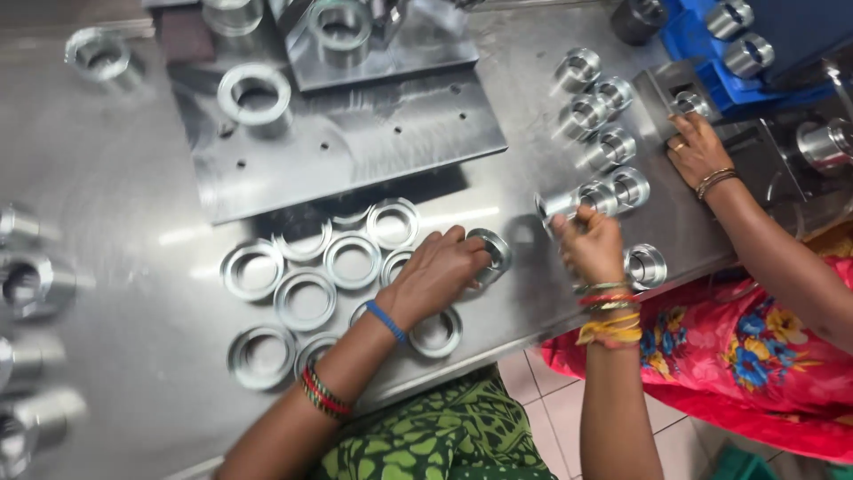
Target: Wiping metal rings with a cloth and checking their dimensions using a dial indicator gauge.
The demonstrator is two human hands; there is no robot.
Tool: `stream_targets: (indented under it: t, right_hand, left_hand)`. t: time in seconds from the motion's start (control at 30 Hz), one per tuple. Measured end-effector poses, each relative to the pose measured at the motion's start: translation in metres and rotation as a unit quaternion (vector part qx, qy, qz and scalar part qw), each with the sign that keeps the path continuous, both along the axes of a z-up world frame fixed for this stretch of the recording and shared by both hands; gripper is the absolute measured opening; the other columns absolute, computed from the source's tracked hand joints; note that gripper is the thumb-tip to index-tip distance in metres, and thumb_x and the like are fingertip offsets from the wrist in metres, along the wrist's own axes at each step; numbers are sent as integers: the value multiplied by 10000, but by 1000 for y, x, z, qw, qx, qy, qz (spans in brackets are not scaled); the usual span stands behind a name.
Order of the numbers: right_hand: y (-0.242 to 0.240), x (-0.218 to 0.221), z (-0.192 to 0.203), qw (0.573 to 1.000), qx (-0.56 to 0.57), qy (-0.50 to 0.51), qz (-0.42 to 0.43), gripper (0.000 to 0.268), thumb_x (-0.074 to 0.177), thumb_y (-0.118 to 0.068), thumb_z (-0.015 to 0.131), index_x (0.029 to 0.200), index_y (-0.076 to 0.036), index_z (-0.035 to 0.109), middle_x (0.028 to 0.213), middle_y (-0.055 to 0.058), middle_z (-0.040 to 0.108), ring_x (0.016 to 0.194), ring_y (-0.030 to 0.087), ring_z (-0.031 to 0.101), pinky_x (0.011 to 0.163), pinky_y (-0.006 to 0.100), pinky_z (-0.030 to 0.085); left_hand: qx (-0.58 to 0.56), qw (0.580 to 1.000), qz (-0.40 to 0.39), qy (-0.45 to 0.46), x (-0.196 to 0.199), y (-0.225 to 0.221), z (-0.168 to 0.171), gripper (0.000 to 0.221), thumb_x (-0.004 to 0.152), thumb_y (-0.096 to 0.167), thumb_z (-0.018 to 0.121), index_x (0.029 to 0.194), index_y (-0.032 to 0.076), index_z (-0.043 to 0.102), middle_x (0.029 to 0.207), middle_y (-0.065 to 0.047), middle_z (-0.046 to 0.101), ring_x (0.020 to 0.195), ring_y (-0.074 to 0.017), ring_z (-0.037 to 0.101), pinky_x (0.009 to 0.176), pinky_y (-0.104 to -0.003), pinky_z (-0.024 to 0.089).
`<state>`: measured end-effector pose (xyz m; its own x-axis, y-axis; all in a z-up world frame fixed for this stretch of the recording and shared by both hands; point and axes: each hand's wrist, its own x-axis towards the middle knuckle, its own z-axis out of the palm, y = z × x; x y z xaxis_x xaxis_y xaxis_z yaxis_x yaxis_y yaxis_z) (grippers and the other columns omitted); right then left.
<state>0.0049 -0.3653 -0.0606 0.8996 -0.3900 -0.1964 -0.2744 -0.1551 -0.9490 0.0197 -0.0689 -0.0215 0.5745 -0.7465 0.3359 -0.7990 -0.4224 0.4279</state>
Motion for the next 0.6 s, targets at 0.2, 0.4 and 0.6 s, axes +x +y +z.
stream_targets:
  t: [0.2, 0.4, 0.6]
  right_hand:
    - [77, 51, 96, 970, -18, -203, 135, 198, 968, -89, 725, 1129, 16, 677, 848, 6, 635, 526, 57, 545, 413, 229, 381]
    - [119, 164, 89, 839, -291, -397, 230, 191, 977, 38, 746, 1149, 49, 662, 1003, 78, 627, 759, 165, 695, 641, 304, 534]
    - [154, 200, 82, 754, -465, -416, 207, 235, 896, 40, 716, 1119, -29, 686, 1064, 151, 669, 894, 354, 703, 733, 458, 554]
  left_hand:
    - [92, 995, 20, 35, -7, 12, 10, 449, 799, 506, 713, 712, 66, 721, 776, -49, 694, 961, -265, 590, 784, -471, 474]
    - [28, 997, 43, 54, -2, 12, 3, 617, 916, 590, 631, 595, 72, 727, 571, -139, 648, 874, -316, 628, 791, -501, 483]
    - [-87, 987, 117, -67, 42, 46, 24, 372, 935, 399, 672, 744, 91, 755, 756, -77, 715, 839, -306, 636, 692, -502, 484]
